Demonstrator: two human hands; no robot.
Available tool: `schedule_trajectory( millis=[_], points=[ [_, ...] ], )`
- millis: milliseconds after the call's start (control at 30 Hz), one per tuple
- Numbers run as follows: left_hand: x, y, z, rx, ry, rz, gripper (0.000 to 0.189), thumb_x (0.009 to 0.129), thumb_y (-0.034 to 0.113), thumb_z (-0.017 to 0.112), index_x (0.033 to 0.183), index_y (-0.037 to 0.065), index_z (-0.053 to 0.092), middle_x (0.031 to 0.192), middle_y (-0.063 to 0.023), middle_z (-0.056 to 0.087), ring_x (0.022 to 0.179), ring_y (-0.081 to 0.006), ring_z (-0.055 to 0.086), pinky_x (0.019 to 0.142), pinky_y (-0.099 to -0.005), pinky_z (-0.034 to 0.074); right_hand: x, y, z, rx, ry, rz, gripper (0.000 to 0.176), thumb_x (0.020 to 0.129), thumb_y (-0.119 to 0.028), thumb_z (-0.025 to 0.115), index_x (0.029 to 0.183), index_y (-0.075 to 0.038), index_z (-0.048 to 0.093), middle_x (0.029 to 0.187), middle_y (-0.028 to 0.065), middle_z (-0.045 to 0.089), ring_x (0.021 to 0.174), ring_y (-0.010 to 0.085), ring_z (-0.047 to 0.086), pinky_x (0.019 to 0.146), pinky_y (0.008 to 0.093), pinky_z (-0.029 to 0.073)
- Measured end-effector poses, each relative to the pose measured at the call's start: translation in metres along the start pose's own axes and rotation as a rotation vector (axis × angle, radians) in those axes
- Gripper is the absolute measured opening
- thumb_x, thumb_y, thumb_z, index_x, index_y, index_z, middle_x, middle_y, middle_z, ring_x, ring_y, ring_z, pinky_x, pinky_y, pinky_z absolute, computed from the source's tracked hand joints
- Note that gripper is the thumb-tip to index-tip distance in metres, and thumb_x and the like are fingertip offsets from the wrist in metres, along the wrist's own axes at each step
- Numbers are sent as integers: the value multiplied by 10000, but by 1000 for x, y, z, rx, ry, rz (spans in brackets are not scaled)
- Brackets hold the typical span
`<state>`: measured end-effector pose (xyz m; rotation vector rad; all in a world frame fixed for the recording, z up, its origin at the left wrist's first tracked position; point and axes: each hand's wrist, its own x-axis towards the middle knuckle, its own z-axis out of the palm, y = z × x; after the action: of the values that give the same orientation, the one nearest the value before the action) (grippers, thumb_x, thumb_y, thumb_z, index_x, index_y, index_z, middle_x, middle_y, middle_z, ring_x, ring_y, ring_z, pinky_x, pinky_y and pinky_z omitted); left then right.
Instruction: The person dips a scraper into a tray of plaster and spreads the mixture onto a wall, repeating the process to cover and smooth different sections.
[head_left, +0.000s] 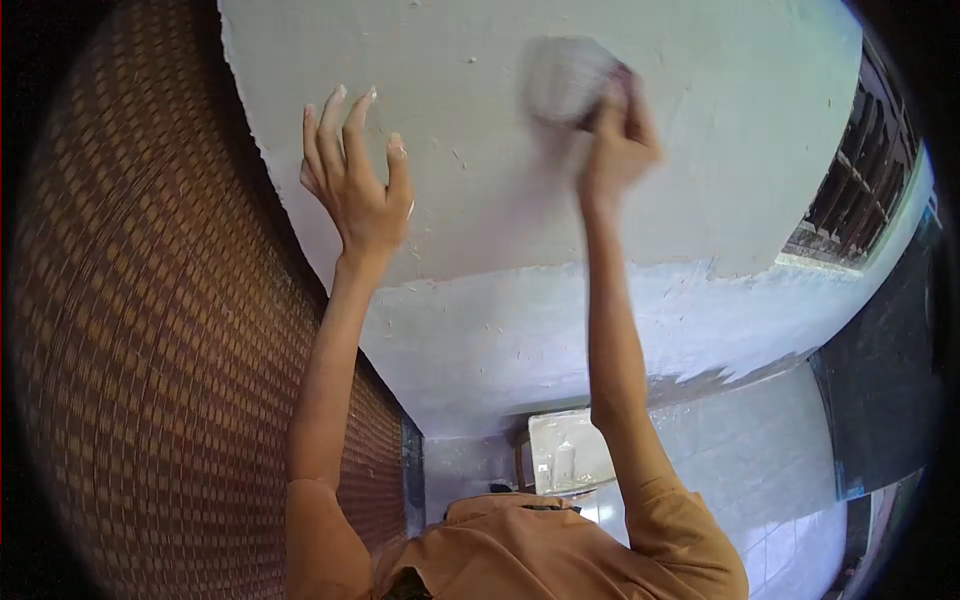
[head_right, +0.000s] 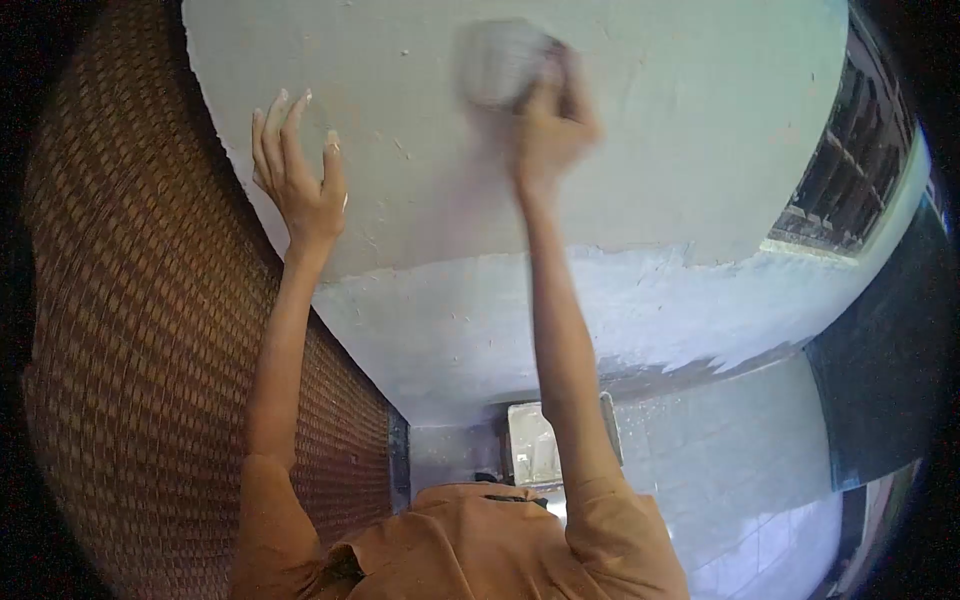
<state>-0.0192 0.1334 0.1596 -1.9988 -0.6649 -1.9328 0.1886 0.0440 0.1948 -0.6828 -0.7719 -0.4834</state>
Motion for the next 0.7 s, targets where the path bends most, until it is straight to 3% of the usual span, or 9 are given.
schedule_trajectory(
  millis=[33, 67, 133, 267, 333, 433, 533, 600, 700],
  points=[
    [-3, -3, -3, 10, -3, -4, 477, 869, 266, 532, 1330, 158, 482, 1421, -94, 393, 1380, -372, 230, 1048, -552, 199, 10, -7, -21, 61, 42, 98, 316, 929, -85, 581, 1211, 59, 594, 973, 105, 678, 832, 136, 630, 653, 272, 520],
    [-4, -8, -4, 16, 8, -7, 477, 869, 266, 532, 1330, 158, 482, 1421, -94, 393, 1380, -372, 230, 1048, -552, 199, 25, 4, -43, 35, 101, 25, 292, 933, -60, 564, 1204, 45, 600, 928, 84, 663, 753, 117, 613, 554, 251, 492],
    [-8, -14, -6, 30, 6, -17, 477, 871, 268, 532, 1333, 162, 482, 1425, -93, 388, 1380, -374, 230, 1046, -555, 196, 42, -11, -55, 176, 243, 22, 257, 933, -45, 555, 1166, 49, 614, 953, 112, 662, 781, 161, 638, 585, 254, 526],
    [-5, -1, 6, -11, -21, -44, 479, 867, 263, 537, 1333, 163, 483, 1423, -92, 391, 1379, -372, 232, 1044, -552, 197, 11, -14, -11, 90, -18, 17, 316, 922, -80, 592, 1204, 62, 595, 1099, 167, 660, 1002, 202, 630, 868, 301, 506],
    [-2, 9, 15, -31, -16, -18, 480, 865, 259, 539, 1332, 162, 485, 1421, -90, 395, 1381, -366, 232, 1043, -552, 198, -18, -15, 13, 117, -223, 75, 343, 912, -98, 628, 1222, 45, 594, 1140, 131, 653, 981, 154, 625, 881, 264, 486],
    [0, 17, 16, -46, -45, -20, 475, 863, 252, 539, 1327, 162, 491, 1418, -89, 400, 1382, -359, 235, 1046, -549, 196, 5, -1, -7, -22, -104, 56, 348, 916, -113, 629, 1219, 55, 591, 1119, 132, 661, 982, 155, 621, 894, 266, 481],
    [-4, 10, 8, -11, -48, -4, 473, 864, 251, 539, 1326, 164, 492, 1416, -89, 401, 1382, -360, 238, 1051, -548, 195, 54, 15, -68, 53, 127, -23, 311, 917, -70, 600, 1199, 62, 593, 1009, 136, 674, 796, 165, 657, 575, 278, 545],
    [-6, 3, 7, 1, -39, -12, 474, 863, 250, 540, 1326, 166, 492, 1416, -89, 403, 1382, -362, 238, 1053, -547, 196, 65, -3, -81, 115, 253, 8, 273, 927, -34, 565, 1178, 66, 602, 1055, 146, 660, 850, 177, 646, 677, 297, 572],
    [-3, 6, 13, 8, -29, -10, 473, 864, 250, 540, 1327, 166, 491, 1415, -89, 405, 1381, -366, 238, 1055, -547, 198, 42, -12, -43, 149, 98, 18, 322, 896, -50, 626, 1195, 63, 595, 1082, 152, 658, 920, 193, 646, 722, 302, 563]
  ],
)
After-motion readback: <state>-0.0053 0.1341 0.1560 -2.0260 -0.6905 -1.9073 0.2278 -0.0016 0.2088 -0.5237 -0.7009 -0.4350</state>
